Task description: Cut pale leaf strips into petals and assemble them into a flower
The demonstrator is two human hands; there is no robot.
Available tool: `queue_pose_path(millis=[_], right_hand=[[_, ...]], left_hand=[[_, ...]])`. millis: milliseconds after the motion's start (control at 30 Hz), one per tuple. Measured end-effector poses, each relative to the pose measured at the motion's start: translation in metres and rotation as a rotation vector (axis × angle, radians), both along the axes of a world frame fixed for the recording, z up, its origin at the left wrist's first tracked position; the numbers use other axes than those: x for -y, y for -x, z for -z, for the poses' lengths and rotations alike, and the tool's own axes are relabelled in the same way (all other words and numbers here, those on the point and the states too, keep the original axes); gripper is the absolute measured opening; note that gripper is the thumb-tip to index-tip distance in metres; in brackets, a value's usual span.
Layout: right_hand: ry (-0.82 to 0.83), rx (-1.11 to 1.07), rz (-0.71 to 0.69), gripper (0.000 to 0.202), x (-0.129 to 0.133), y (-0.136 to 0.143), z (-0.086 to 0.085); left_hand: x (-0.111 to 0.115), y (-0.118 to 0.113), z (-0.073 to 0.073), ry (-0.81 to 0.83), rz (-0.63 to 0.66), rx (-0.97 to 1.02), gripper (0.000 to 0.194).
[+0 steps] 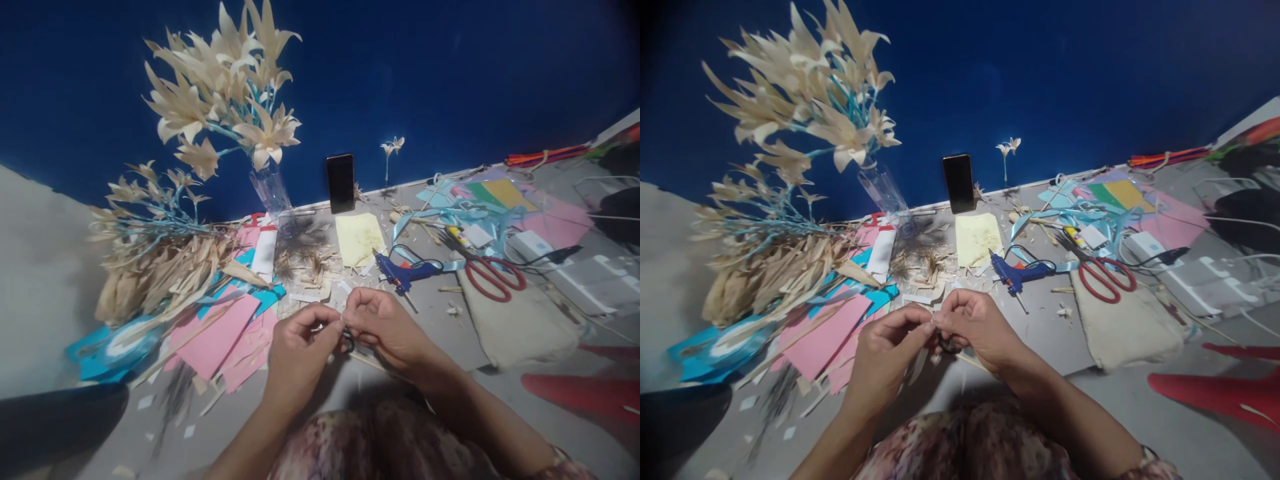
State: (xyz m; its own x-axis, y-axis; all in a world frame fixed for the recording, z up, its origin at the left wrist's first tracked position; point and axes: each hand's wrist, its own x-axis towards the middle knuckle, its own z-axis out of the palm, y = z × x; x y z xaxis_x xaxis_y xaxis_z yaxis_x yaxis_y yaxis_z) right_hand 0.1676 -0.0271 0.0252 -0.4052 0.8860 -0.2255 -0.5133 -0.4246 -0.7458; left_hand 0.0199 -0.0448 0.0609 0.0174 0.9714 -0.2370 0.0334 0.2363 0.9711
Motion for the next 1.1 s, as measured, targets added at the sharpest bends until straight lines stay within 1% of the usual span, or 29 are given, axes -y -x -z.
queue_pose_path(millis=[200,533,933,1100], right_hand=[[-0.028,0.072,0.028,0.030,0.0002,-0.0011,-0.0014],[0.013,-0.013,-0.009,0.030,-0.0006,-0.0022,-0.0006],[0.035,-0.008,-0.015,0.033,-0.0007,-0.0012,-0.0012],[0.018,-0.010,-0.011,0.032,-0.0009,-0.0011,-0.0002]], left_hand=[[0.0005,0.0011,0.0011,0.021,0.011,-0.021,0.013],[0.0031,0.0001,-0.0001,0.045,0.046,-0.008,0.012],[0.0027,-0.0003,0.0012,0.046,0.054,0.006,0.013],[0.0033,0.0017,0.0020,0.066,0.060,0.012,0.014]])
